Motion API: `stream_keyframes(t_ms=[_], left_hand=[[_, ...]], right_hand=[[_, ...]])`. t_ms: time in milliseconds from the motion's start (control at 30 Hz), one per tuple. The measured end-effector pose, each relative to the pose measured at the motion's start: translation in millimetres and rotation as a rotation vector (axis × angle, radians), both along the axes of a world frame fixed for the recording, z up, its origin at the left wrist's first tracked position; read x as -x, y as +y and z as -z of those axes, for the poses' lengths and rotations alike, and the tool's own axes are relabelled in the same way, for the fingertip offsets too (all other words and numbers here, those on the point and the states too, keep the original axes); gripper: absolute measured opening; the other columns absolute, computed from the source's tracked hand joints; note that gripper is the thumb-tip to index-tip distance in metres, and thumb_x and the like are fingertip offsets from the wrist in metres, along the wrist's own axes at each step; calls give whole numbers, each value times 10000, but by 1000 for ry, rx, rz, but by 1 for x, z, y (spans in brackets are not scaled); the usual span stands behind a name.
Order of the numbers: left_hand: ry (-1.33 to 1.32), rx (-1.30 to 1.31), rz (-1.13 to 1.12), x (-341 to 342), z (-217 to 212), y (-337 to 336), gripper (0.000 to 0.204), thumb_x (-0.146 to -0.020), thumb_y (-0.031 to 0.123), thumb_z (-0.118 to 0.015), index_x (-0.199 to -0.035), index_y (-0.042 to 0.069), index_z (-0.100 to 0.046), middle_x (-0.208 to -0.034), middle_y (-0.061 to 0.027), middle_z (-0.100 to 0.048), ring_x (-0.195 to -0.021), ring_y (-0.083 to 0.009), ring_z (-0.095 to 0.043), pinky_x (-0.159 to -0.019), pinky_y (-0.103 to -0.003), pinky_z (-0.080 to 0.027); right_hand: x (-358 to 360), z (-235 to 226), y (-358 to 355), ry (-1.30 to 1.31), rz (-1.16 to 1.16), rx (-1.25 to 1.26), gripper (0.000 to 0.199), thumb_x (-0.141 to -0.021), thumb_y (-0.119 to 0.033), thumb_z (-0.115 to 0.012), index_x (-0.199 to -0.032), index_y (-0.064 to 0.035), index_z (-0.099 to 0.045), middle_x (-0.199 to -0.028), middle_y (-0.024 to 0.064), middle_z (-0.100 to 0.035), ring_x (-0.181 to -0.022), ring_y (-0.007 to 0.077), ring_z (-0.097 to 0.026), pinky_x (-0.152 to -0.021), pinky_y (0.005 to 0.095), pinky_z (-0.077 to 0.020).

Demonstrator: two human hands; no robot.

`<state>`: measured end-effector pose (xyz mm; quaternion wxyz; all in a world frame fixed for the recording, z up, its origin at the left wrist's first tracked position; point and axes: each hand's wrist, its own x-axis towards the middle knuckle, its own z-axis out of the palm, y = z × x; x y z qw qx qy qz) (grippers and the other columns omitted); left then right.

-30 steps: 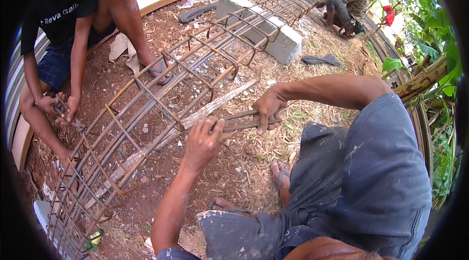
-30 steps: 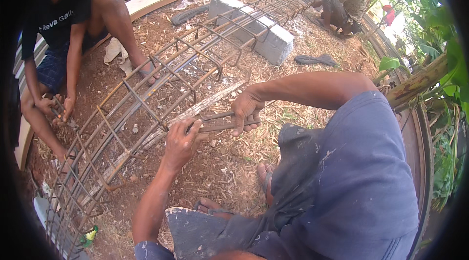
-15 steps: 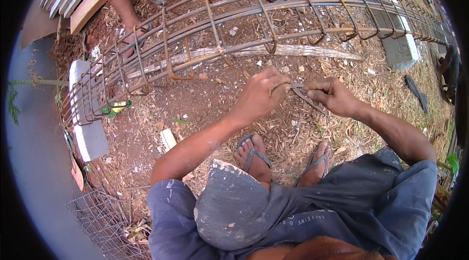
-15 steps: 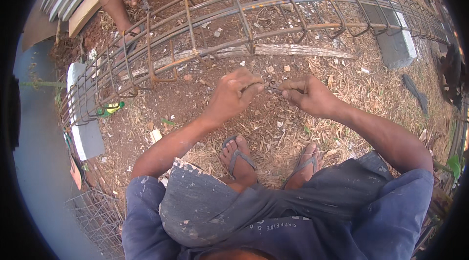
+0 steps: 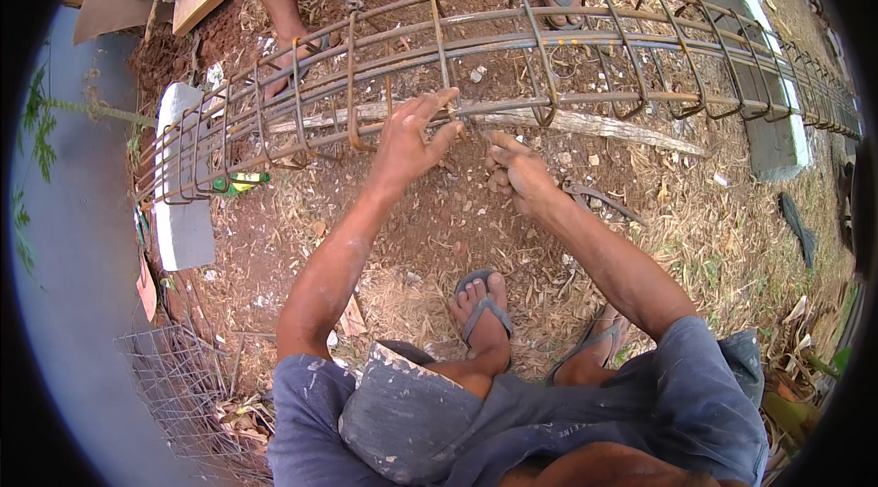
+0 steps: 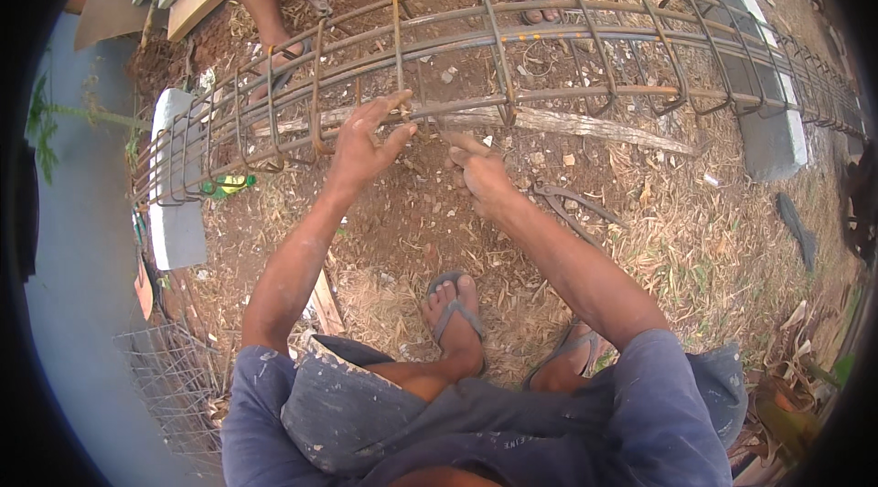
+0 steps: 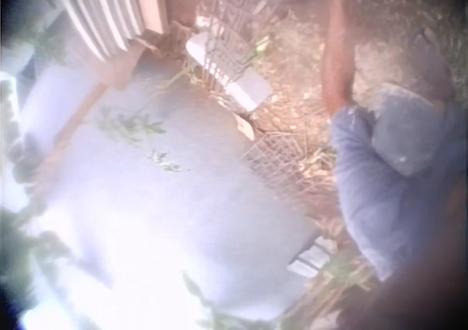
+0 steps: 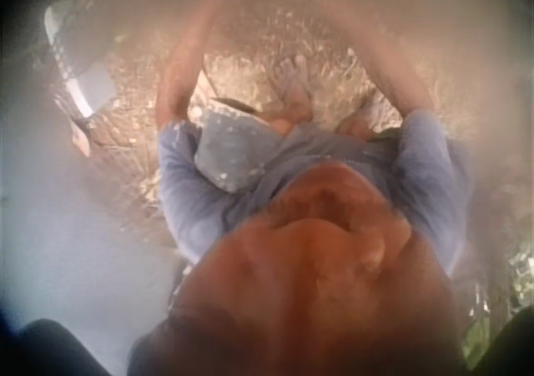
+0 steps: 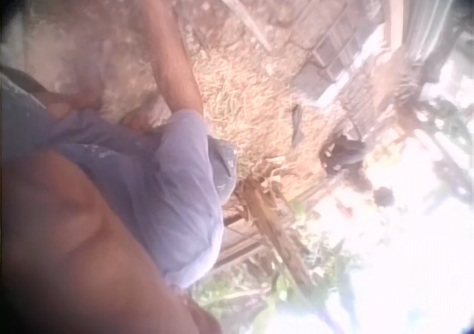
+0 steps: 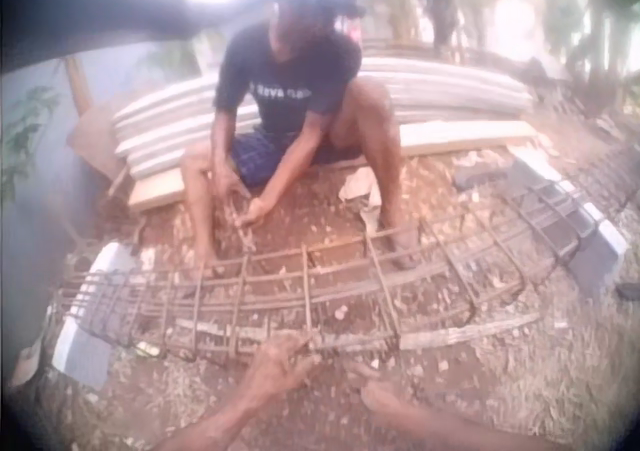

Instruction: The person ties wire around intersecting rebar rods to assemble a rebar cage using pliers. The person repeatedly wraps and twists wire at multiple joints along the cage while another worker assists nearby.

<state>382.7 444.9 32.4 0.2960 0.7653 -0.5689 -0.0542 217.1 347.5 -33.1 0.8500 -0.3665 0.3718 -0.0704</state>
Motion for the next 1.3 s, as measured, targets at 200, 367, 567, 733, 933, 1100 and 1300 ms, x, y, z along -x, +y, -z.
stream_keyframes(t_ms=[200, 367, 567, 733, 933, 1100, 1300], left_hand=[[139, 19, 22, -7, -1, 4, 460, -824, 197, -740, -1270, 150, -637, -1222, -134, -661, -1133, -301, -629, -962, -417, -504], [271, -106, -34, -8, -13, -4, 497, -753, 154, -796, -1232, 148, -666, -1216, -141, -664, -1129, -284, -633, -954, -400, -503], [137, -82, -55, -14, -1, -2, 495, -719, 159, -820, -1193, 115, -683, -1151, -134, -688, -1066, -292, -653, -914, -395, -507], [218, -126, -6, -12, -13, -12, 469, -719, 164, -818, -1171, 123, -700, -1076, -107, -698, -982, -255, -677, -889, -393, -528], [214, -82, 27, -20, 1, -7, 400, -741, 138, -801, -1132, 105, -717, -1075, -95, -699, -951, -262, -682, -853, -384, -541], [183, -65, 76, -15, -5, -8, 389, -761, 131, -779, -1145, 119, -713, -1042, -78, -705, -953, -248, -681, -820, -381, -551], [-219, 87, 264, -31, 7, -3, 425, -786, 131, -734, -1207, 156, -680, -982, -36, -704, -862, -210, -664, -726, -379, -543]], right_hand=[[-39, -1, 3, -123, 61, -69, 285, -1029, -150, -471, -1296, -70, -529, -841, -19, -518, -587, 49, -399, -475, 205, -322], [-48, 18, -14, -206, 1, 3, 194, -1001, -98, -513, -1175, -25, -559, -884, 12, -540, -669, 85, -459, -558, 224, -379], [-56, 18, -23, -293, -14, 143, 249, -940, 5, -536, -1184, 27, -580, -1009, 82, -626, -850, 145, -568, -695, 283, -446], [-67, 33, -36, -334, 5, 310, 236, -856, -88, -658, -1077, -20, -701, -978, 60, -685, -833, 115, -583, -715, 297, -463], [-53, 23, -10, -136, 120, 325, 281, -851, -116, -681, -1112, -13, -686, -924, 41, -682, -797, 112, -578, -682, 299, -456], [-48, 9, -13, -360, 145, 62, 177, -879, -169, -713, -1008, -52, -677, -895, 3, -642, -771, 82, -536, -647, 266, -425], [-55, -4, 14, -276, 197, 302, 424, -868, -343, -725, -1093, 11, -669, -931, 51, -634, -824, 126, -527, -749, 295, -405]])
